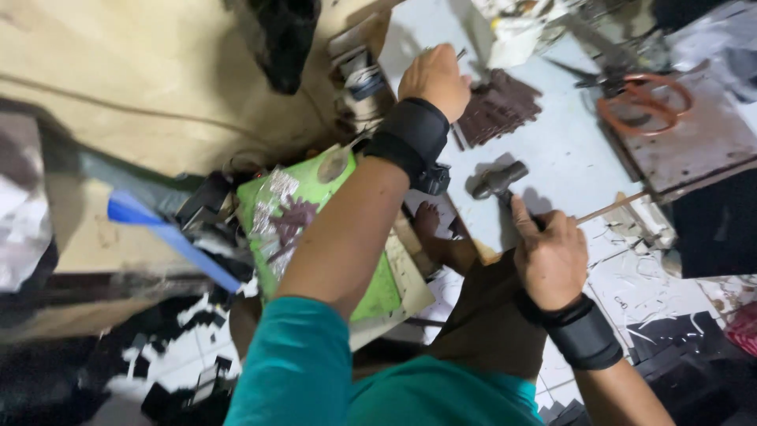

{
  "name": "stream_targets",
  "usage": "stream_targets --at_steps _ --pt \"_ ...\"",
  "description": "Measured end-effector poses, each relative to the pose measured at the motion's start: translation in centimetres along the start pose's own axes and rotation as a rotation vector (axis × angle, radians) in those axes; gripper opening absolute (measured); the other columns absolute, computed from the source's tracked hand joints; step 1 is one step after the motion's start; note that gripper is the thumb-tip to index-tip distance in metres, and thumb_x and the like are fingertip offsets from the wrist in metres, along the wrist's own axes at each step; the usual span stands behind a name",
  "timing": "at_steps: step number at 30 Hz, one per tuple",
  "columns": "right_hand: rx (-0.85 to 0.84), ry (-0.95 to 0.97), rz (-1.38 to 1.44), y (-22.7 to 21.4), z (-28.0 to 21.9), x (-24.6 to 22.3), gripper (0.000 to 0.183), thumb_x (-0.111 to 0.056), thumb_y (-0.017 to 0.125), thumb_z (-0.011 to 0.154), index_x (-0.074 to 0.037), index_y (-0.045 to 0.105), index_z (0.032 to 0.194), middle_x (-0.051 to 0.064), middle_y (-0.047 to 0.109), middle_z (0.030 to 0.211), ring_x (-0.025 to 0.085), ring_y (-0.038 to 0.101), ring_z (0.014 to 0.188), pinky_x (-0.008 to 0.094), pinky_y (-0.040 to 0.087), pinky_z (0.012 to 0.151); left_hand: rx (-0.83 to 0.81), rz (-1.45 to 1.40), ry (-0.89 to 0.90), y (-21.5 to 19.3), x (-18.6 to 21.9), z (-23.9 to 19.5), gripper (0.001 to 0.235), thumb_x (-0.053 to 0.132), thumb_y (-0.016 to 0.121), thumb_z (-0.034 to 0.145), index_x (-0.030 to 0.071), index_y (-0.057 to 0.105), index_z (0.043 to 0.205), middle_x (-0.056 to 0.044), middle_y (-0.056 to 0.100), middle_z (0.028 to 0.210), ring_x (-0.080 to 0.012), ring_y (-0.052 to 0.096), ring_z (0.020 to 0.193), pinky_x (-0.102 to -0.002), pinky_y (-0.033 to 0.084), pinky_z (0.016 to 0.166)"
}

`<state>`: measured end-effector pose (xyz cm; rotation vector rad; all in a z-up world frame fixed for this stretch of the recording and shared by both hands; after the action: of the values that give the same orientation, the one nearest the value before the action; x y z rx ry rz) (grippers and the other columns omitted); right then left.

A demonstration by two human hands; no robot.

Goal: Assembling metal rivets onto small leather straps using a hammer.

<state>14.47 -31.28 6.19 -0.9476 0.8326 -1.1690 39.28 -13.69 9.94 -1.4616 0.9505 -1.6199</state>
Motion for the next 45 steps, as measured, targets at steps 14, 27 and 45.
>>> stream_targets --at_steps 14,27,45 --pt "0.264 -0.261 -0.183 1.1 -1.4 -0.2 0.043 -0.011 0.080 0.105 -0.010 0.088 0.147 0.006 0.060 0.101 0.019 0.051 0.092 0.027 0.043 0.086 0.252 0.017 0.029 -10.7 -21.2 -24.3 0.021 0.020 0.069 0.088 0.008 0.056 0.076 -0.009 0.059 0.070 -0.0279 0.055 0.059 -0.043 0.046 0.062" --pt "0.093 -0.274 0.332 -0.8 -2.8 -8.6 0.030 0.006 0.081 0.100 0.011 0.081 0.129 0.021 0.061 0.121 0.029 0.047 0.099 0.038 0.040 0.086 -0.090 0.124 -0.197 5.1 -25.4 -30.3 0.011 0.012 0.070 0.084 0.002 0.066 0.079 -0.019 0.071 0.081 -0.0412 0.069 0.070 -0.051 0.056 0.069" --pt "-0.245 -0.122 0.989 3.7 -3.2 -15.9 0.007 -0.002 0.076 0.100 0.002 0.079 0.103 0.020 0.076 0.089 0.040 0.071 0.076 0.040 0.055 0.062 -0.248 -0.447 -0.293 1.3 -19.2 -31.3 0.020 0.020 0.069 0.099 0.009 0.074 0.083 -0.013 0.073 0.079 -0.0312 0.072 0.074 -0.040 0.061 0.077"
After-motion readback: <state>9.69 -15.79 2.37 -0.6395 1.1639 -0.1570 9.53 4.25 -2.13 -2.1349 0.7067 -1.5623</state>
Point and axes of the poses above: each hand's wrist, its own z-axis towards the middle knuckle, its own y-axis out of the palm, x = y × z, the point moved 6 cm from there along z, towards the middle knuckle
